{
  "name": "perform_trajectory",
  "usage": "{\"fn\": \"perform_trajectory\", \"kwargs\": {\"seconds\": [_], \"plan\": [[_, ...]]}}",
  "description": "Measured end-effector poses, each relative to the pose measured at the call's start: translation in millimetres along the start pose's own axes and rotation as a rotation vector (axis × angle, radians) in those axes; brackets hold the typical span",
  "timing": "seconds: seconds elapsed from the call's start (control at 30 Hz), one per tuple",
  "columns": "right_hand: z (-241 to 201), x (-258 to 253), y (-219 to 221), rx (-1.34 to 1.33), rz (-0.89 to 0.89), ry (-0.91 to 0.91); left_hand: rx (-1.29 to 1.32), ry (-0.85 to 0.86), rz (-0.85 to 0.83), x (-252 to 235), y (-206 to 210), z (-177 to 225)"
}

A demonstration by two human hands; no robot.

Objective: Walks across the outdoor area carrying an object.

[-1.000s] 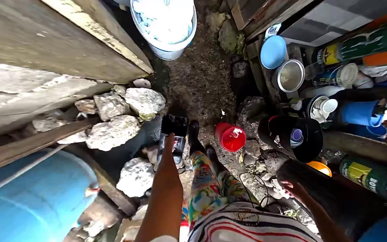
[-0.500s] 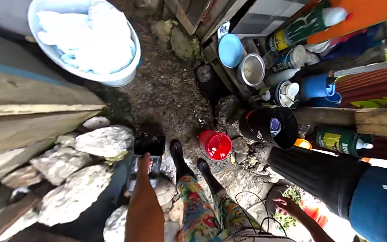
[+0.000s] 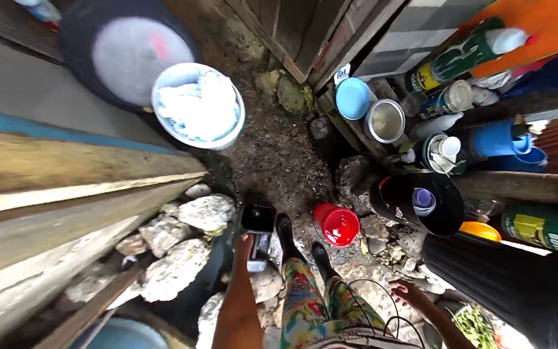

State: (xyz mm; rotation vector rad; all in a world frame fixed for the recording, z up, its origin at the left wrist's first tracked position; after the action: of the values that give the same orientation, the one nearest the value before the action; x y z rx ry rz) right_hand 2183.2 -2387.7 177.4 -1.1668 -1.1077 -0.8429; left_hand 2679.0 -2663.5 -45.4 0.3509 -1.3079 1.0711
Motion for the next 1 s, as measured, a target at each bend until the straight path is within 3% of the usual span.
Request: {"fn": "perform_trajectory", "kwargs": {"seconds": [0.27, 0.43, 0.6, 0.87, 1.0], "plan": [[-55, 11, -15, -0.024, 0.057, -0.254, 0.004, 0.062, 0.047, 47, -45, 61], [-52, 2, -22, 0.054, 0.011, -0.295, -0.074, 0.113, 0.027, 64, -32, 101], [-51, -38, -33, 0.156, 0.016, -0.331, -0.137, 0.129, -0.050, 95, -19, 135], [-124, -37, -99, -0.060, 0.098, -0.490, -0.398, 0.223, -0.053, 141, -54, 195], [-132, -44, -124, -0.149, 0.137, -0.503, -0.408, 0.194, 0.013, 143, -78, 227]]}}
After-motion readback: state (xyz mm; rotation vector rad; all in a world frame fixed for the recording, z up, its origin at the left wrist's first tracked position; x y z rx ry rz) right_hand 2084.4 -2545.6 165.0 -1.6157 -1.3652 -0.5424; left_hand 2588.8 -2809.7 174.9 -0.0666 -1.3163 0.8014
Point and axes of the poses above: each hand's wrist, its own x-axis away from the middle knuckle, its own y-axis out of the palm, z = x × y, the point moved 7 cm from there along -x, towards the middle knuckle, and after that the axes turned 2 degrees about -y, right-handed, at the moved point
